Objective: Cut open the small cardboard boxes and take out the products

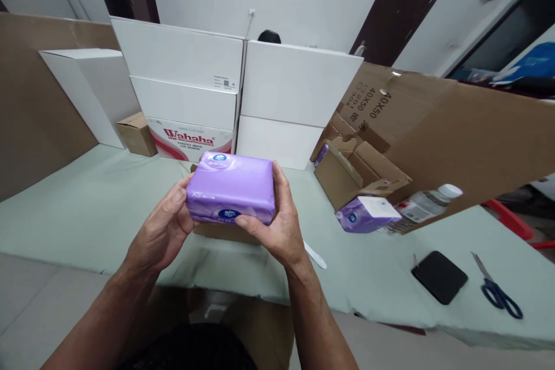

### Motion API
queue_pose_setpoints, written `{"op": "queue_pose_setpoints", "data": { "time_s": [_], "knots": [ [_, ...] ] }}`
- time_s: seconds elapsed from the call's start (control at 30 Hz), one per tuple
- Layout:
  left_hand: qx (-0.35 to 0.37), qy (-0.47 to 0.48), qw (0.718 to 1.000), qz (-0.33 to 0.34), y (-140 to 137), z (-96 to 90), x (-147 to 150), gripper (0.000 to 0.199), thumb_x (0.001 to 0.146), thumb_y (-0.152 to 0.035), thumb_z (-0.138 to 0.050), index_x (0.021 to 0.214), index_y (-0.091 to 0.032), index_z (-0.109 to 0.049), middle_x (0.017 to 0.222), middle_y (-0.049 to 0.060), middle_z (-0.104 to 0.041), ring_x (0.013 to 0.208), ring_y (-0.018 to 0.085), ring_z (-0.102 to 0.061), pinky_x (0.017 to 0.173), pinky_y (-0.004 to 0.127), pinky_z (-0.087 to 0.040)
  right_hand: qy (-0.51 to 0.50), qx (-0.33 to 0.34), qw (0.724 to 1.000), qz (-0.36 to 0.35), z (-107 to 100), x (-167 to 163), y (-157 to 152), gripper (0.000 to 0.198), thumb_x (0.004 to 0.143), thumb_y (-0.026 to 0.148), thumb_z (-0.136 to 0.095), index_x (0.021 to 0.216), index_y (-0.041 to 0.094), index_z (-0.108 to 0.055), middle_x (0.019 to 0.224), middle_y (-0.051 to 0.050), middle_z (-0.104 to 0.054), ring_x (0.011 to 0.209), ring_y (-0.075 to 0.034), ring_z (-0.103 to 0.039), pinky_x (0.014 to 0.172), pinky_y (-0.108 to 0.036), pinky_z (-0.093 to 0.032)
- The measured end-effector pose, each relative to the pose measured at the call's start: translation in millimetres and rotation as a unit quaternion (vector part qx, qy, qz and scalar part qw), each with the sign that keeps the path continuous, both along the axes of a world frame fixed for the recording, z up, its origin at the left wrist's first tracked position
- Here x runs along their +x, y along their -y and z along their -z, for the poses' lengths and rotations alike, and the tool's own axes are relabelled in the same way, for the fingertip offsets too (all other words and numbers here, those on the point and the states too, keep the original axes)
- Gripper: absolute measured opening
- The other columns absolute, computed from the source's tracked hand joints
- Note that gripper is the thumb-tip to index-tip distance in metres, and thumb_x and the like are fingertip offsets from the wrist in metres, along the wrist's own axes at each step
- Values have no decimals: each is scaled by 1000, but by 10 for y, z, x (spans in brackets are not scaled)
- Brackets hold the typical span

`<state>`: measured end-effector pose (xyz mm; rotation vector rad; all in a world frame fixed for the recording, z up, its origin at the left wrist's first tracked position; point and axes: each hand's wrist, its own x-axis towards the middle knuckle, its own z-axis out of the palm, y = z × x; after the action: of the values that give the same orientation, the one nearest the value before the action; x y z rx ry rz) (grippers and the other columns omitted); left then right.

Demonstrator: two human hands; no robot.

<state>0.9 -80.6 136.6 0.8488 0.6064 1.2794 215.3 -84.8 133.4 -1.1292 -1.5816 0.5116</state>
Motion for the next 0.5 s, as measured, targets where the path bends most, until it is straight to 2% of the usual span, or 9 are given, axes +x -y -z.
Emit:
{"op": "queue_pose_setpoints", "data": {
  "time_s": [0.2, 0.4, 0.5],
  "knots": [
    [-3, 3, 1000, -4, 22, -5, -46, 68, 90, -51, -75, 146, -18, -55, 129, 15, -72, 122, 35, -68, 100, 47, -58, 15, 4, 1000, -3, -2, -38, 5, 111, 76, 69, -78, 166, 28, -29, 165, -13, -41, 148, -39, -45, 122, -58, -40],
    [-4, 3, 1000, 3, 46, -48, -78, 65, 86, -52, -76, 139, -19, -60, 126, 13, -71, 99, 30, -75, 72, 40, -67, 42, 10, 999, 2, -13, -121, 1, 113, 76, 70, -79, 167, 27, -27, 162, -14, -44, 145, -39, -48, 119, -57, -43],
    [-12, -2, 1000, -14, 49, -57, -93, 62, 84, -46, -78, 137, -19, -62, 122, 12, -73, 95, 29, -75, 69, 36, -67, 80, 14, 997, 4, -55, -144, 66, 117, 72, 71, -82, 167, 29, -27, 164, -13, -43, 148, -41, -44, 120, -61, -40]
  ]
}}
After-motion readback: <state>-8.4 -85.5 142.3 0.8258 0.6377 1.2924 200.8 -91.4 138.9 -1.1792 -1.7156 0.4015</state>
